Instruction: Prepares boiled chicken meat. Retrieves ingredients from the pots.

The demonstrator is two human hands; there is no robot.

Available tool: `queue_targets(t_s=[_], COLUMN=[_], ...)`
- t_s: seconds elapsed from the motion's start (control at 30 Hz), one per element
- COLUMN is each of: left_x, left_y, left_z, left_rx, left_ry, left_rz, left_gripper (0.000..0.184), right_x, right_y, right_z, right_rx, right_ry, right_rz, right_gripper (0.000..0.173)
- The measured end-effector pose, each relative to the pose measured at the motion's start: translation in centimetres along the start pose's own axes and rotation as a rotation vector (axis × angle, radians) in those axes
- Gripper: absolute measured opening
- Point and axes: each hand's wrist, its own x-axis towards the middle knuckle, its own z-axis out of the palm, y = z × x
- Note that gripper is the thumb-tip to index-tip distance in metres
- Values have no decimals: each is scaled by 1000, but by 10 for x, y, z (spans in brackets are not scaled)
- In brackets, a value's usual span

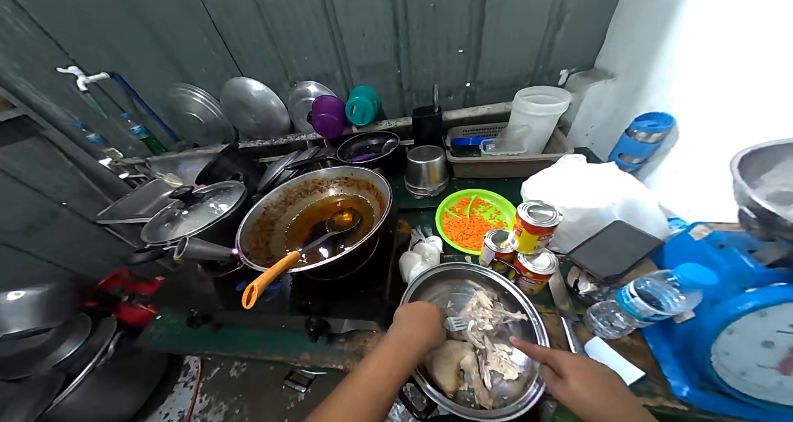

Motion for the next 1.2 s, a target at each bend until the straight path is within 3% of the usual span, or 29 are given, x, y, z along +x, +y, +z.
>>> queue_targets(t_s=[0.1,0.2,0.37,0.47,0.57,0.73,1.0,1.2], left_x=[7,9,5,-14,-36,-40,-30,-46], left_y=[14,24,-7,-19,-16,-2,3,13], left_z=[16,13,-7,-9,4,17,-12,-7], left_rx=[25,9,-41,-26,58,182,170,91], left_ry=[-2,38,136,65,-58,-162,-27,-32], left_rz=[31,-58,-167,-90,-49,-148,-236,-146], left_gripper=[34,35,35,38,42,30,27,33], right_x=[-4,20,28,12,11,2,-9,2], right_y=[-5,-25,-38,-31,-18,-9,-45,-26], right_z=[-12,-11,-26,-24,-13,-15,24,-2], right_rx=[-113,-111,-68,-188,-310,-217,-60,-163], right_ry=[-46,-7,-26,-158,-189,-173,-268,-327], right_rz=[90,111,31,-32,25,-20,-186,-157], right_gripper=[51,52,53,48,47,51,50,46])
